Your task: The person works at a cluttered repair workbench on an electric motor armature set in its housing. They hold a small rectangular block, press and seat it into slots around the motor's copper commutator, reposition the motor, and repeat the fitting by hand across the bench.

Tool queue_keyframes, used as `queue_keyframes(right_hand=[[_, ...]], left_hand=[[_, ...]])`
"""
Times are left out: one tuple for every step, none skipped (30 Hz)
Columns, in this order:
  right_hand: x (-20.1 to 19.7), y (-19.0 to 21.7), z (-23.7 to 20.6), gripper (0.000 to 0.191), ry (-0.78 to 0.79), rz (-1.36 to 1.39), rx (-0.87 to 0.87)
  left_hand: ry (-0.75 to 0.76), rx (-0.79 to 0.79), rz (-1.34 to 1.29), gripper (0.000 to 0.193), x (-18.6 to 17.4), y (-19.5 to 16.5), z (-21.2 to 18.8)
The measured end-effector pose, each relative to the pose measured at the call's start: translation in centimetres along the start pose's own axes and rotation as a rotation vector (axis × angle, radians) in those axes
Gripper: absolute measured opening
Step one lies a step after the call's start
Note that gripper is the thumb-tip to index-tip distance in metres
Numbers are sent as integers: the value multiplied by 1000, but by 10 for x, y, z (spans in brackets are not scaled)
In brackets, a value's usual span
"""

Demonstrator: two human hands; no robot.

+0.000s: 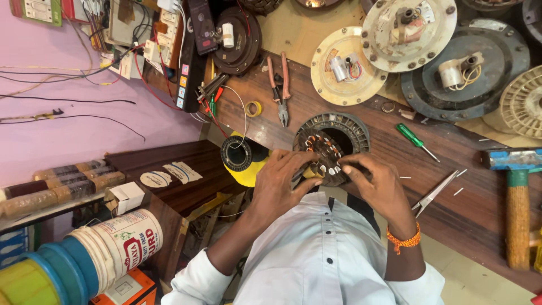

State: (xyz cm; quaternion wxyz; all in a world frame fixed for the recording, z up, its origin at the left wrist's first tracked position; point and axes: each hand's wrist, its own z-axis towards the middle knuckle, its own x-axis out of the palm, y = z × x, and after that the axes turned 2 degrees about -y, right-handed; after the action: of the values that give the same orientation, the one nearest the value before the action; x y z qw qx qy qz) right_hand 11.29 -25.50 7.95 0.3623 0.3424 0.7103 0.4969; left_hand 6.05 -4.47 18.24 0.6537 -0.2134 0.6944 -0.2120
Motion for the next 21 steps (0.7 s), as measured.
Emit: queue_keyframes(right_hand=[[0,1,0,21,11,5,10],[0,1,0,21,21,10,18],[-1,2,1,21,18,-12,-21],[-1,2,0,21,16,-35,-57],[-1,3,0,21,16,-58,-92],[-1,3,-1,21,22,-60,-84],[-1,3,-2,21,27,-62,-74],[-1,4,-2,21,29,-64,-64],[-1,4,-3,21,27,-58,-61],[-1,4,-3,21,25,-54,-58],[-1,4,-3,21,23,-49,-56],[-1,4,-4,21,18,-49,-68],[-1,4,-4,21,13,-48,-81],[-1,4,-4,21,10,-46,-95],[-1,4,-4,20,6,-44,-90],[0,5,-4,20,4,-41,-85],[0,5,-4,20,1,-37,-81],[1,6,-4,20,-4,-36,-74],[2,6,-4,20,-9,-34,-67],[2,7,-4,20,-15,-34,-60],[2,7,-4,20,-13,-44,-74]], left_hand=[[16,-26,-8,53,1,0,-2],[12,-30,-2,53,2,0,-3],[5,-30,4,53,3,0,-4],[0,-31,9,53,4,1,-5],[-12,-26,-16,52,5,2,-7],[-24,-22,-41,51,6,3,-8],[-36,-16,-68,51,8,4,-9],[-46,-12,-66,50,10,5,-10],[-54,-7,-65,50,12,6,-10],[-63,-1,-65,50,13,6,-11],[-60,-5,-68,49,14,6,-11],[-59,-9,-70,49,14,6,-11],[-59,-12,-71,49,13,5,-12],[-55,-12,-64,49,12,4,-11],[-52,-9,-55,48,11,2,-11],[-49,-7,-44,48,9,0,-11],[-14,-42,-20,49,8,-2,-10],[21,-78,5,50,6,-4,-9],[56,-112,30,50,4,-7,-8],[22,-85,85,55,3,-10,-8],[-11,-58,140,59,1,-13,-7]])
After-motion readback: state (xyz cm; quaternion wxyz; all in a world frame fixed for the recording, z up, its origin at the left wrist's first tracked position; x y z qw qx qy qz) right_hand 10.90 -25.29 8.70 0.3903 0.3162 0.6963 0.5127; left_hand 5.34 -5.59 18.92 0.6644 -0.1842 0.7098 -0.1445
